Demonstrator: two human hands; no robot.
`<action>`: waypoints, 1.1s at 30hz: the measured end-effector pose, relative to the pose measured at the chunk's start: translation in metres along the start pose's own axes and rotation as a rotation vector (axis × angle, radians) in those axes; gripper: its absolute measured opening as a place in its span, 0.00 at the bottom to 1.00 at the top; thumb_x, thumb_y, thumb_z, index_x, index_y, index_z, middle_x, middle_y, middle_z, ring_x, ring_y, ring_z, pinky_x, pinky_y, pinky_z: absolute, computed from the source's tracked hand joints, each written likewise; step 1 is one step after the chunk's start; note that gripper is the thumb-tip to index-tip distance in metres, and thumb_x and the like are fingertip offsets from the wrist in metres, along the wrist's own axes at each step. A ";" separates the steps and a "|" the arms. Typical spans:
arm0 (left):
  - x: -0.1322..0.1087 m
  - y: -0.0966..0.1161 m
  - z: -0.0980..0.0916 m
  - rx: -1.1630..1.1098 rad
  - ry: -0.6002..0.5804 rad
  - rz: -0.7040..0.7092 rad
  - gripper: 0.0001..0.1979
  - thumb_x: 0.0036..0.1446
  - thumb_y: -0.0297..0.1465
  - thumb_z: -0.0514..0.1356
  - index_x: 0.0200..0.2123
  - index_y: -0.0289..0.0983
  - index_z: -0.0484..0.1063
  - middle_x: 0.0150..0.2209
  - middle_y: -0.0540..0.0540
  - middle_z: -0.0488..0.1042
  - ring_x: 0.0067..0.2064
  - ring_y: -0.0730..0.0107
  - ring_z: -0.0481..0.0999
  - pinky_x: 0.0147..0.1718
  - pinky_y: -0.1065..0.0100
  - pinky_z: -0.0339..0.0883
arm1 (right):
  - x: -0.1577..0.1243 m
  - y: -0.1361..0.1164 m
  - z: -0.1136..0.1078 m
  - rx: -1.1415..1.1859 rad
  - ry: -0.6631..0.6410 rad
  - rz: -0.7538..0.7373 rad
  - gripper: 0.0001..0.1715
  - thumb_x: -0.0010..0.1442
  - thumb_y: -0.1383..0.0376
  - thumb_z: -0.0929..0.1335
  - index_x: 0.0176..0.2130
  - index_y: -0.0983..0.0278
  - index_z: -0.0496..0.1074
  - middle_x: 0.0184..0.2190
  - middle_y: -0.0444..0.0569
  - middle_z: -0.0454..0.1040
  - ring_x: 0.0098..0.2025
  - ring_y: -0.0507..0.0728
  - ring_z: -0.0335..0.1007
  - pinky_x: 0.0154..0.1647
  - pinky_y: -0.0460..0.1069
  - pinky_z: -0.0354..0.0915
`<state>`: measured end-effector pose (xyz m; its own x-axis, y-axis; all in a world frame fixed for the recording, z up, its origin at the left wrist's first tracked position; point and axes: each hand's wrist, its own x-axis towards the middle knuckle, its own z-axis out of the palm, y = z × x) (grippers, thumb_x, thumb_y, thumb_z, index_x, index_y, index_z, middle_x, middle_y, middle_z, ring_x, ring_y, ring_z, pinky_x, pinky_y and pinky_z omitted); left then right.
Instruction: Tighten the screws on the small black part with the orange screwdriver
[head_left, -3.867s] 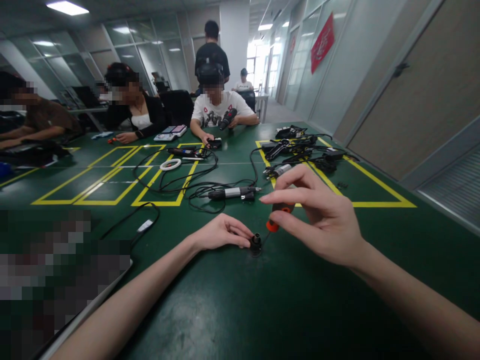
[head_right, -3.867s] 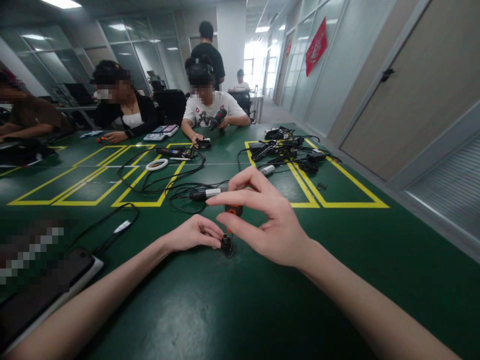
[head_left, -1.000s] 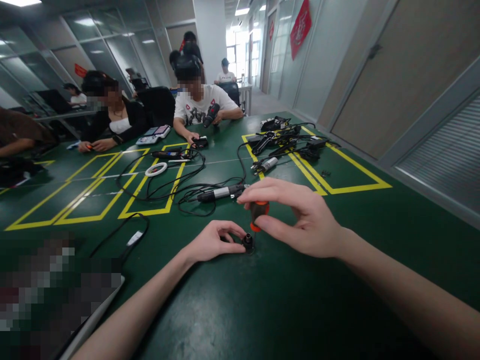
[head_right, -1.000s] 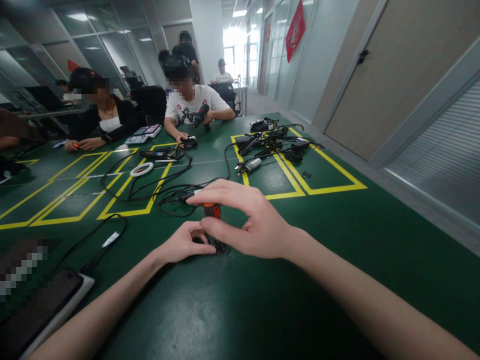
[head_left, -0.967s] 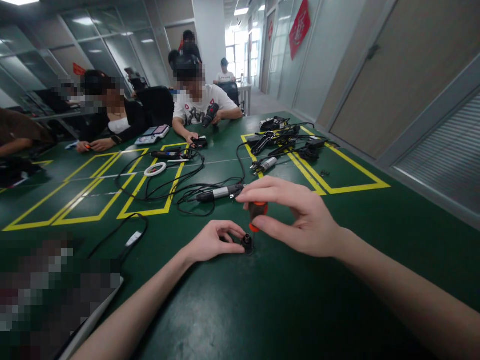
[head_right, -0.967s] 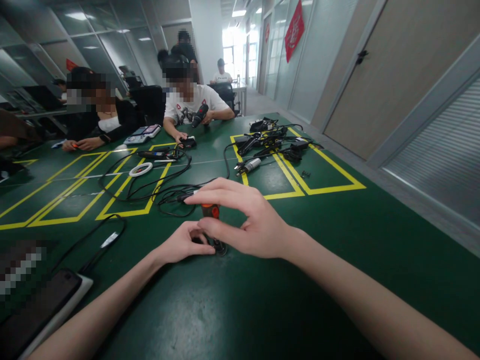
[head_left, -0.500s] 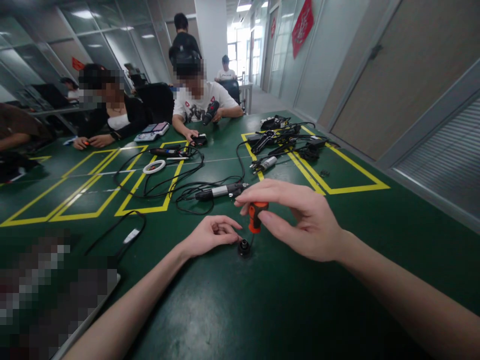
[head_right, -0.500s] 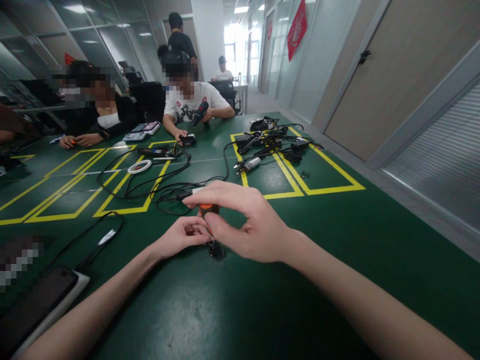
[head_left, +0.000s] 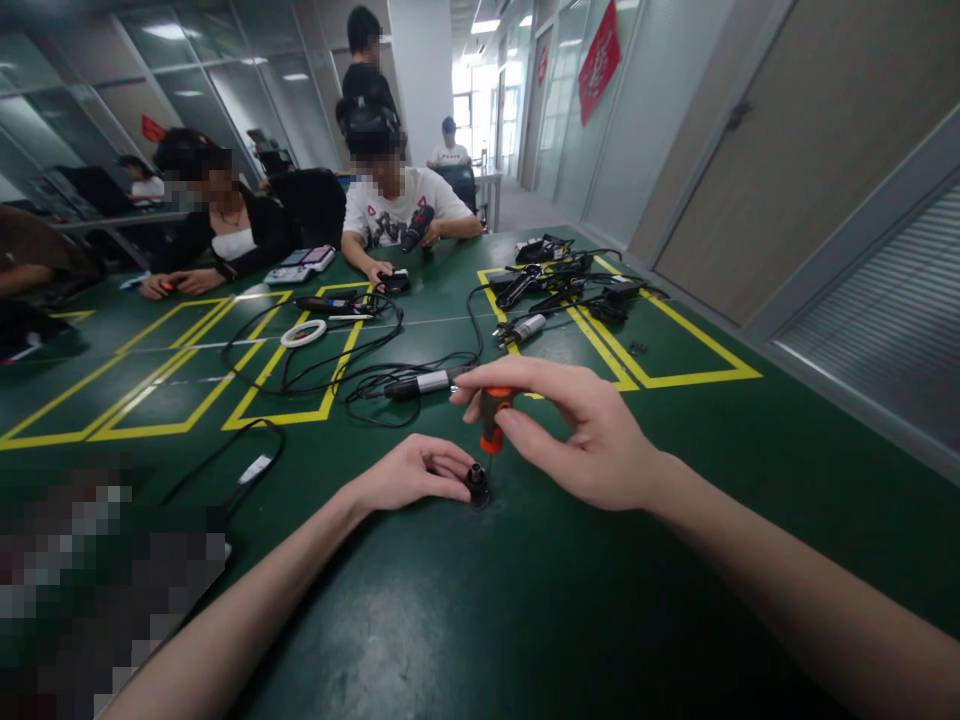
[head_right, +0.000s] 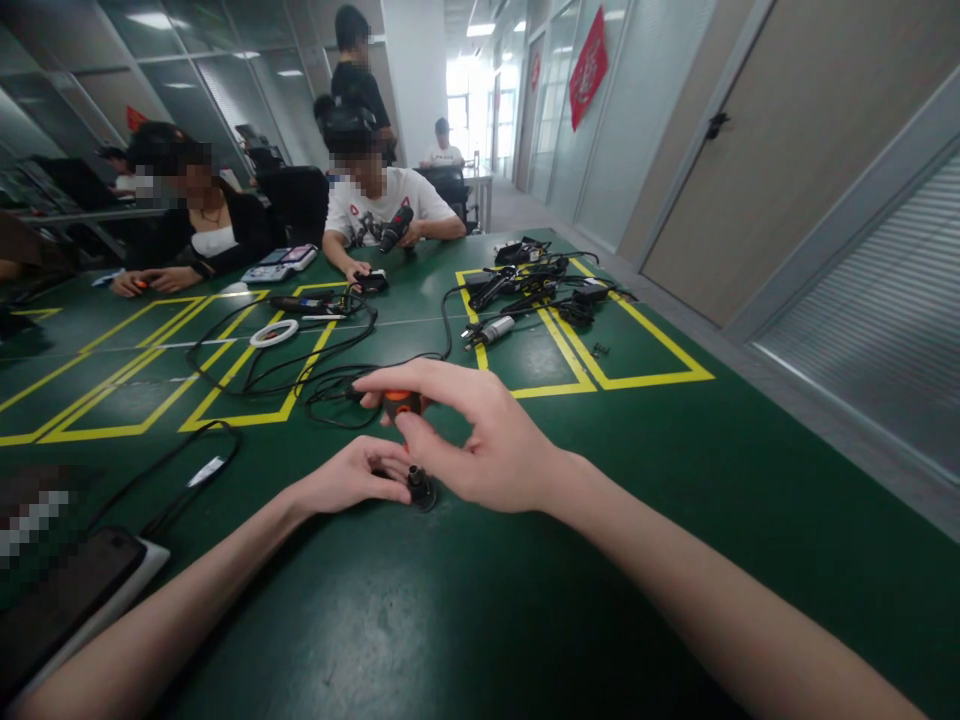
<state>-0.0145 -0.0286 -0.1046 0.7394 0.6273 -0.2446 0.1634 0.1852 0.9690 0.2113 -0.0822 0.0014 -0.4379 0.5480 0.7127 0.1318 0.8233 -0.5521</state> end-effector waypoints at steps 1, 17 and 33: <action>0.000 0.000 -0.001 -0.018 -0.001 -0.008 0.25 0.41 0.39 0.80 0.42 0.33 0.82 0.39 0.44 0.85 0.38 0.68 0.83 0.45 0.66 0.76 | 0.000 0.000 0.000 0.004 -0.004 0.008 0.23 0.66 0.77 0.64 0.56 0.64 0.75 0.48 0.53 0.81 0.44 0.55 0.78 0.43 0.50 0.76; 0.000 -0.001 -0.008 0.089 -0.083 0.057 0.19 0.53 0.38 0.74 0.45 0.33 0.84 0.45 0.41 0.85 0.45 0.62 0.84 0.51 0.64 0.76 | 0.002 -0.007 -0.003 -0.012 -0.032 -0.016 0.19 0.68 0.76 0.64 0.51 0.65 0.78 0.44 0.53 0.82 0.45 0.55 0.78 0.48 0.51 0.74; -0.002 -0.001 0.014 0.381 0.128 0.225 0.22 0.53 0.38 0.72 0.48 0.33 0.79 0.43 0.43 0.81 0.32 0.73 0.77 0.34 0.70 0.73 | -0.001 -0.003 0.000 -0.014 0.063 -0.014 0.15 0.68 0.74 0.66 0.45 0.61 0.80 0.40 0.49 0.80 0.43 0.55 0.77 0.45 0.51 0.74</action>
<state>-0.0070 -0.0407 -0.1044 0.7015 0.7127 -0.0060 0.2541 -0.2422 0.9364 0.2112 -0.0851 0.0027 -0.3828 0.5446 0.7462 0.1387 0.8325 -0.5365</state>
